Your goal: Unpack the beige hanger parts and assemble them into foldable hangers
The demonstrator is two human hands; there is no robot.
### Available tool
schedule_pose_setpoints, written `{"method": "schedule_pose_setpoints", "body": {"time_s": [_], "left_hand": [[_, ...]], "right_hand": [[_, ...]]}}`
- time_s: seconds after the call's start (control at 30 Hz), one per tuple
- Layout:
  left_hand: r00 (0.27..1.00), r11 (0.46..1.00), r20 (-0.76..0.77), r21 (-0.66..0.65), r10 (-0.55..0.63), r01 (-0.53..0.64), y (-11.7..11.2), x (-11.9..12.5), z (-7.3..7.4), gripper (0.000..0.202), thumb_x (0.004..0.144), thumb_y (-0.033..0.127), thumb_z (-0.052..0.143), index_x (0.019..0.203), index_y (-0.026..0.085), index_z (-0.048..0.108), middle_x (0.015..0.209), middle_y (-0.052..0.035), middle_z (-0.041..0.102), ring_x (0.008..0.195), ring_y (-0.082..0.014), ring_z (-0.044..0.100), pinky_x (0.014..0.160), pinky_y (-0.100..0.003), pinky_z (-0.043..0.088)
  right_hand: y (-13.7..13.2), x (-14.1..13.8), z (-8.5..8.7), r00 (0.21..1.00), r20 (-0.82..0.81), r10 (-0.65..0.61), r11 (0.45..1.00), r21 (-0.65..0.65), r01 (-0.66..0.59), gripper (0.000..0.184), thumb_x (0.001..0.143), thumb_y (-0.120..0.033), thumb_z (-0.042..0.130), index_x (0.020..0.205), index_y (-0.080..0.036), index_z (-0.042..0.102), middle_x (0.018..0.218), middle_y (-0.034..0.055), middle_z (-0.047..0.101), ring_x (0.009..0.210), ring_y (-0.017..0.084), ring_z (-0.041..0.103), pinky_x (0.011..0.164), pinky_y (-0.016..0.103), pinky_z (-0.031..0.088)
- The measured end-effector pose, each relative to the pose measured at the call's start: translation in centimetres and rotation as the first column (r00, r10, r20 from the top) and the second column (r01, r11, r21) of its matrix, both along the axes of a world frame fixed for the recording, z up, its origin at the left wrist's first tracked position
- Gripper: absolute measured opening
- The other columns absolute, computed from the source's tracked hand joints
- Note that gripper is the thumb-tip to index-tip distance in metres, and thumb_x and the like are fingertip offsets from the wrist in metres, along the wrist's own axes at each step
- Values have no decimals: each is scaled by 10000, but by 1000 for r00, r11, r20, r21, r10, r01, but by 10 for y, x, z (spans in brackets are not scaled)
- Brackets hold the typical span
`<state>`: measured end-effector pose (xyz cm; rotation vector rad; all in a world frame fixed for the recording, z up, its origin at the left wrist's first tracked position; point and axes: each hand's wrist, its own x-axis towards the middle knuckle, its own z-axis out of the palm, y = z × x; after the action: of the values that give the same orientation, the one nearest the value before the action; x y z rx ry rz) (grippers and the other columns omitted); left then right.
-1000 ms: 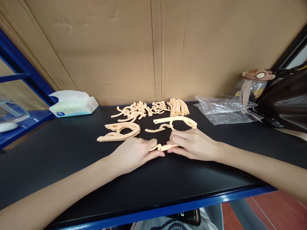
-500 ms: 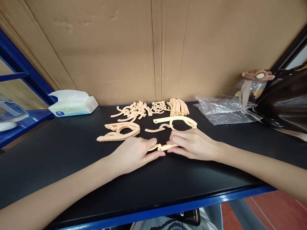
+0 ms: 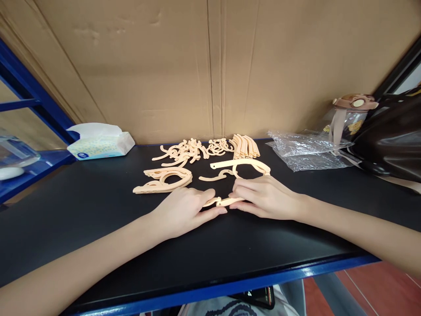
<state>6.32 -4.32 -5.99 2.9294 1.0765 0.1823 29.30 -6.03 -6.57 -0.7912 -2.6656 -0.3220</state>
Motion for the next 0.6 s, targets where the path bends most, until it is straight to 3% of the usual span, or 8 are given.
{"method": "schedule_pose_setpoints", "body": {"time_s": [0.43, 0.6], "left_hand": [[997, 999, -70, 46, -17, 20, 1, -1, -1, 494, 975, 501, 206, 690, 185, 457, 529, 2, 540, 459, -159, 511, 467, -252, 223], [999, 1000, -41, 0, -25, 25, 1, -1, 1, 470, 965, 507, 273, 667, 188, 445, 523, 12, 518, 459, -148, 491, 474, -247, 223]], "right_hand": [[0, -1, -1, 999, -52, -15, 1000, -5, 15, 330, 983, -351, 339, 858, -143, 562, 780, 23, 577, 614, 98, 510, 552, 215, 373], [-1, -2, -1, 999, -44, -16, 1000, -18, 15, 327, 981, -354, 345, 853, -145, 561, 775, 24, 572, 611, 103, 503, 552, 219, 373]]}}
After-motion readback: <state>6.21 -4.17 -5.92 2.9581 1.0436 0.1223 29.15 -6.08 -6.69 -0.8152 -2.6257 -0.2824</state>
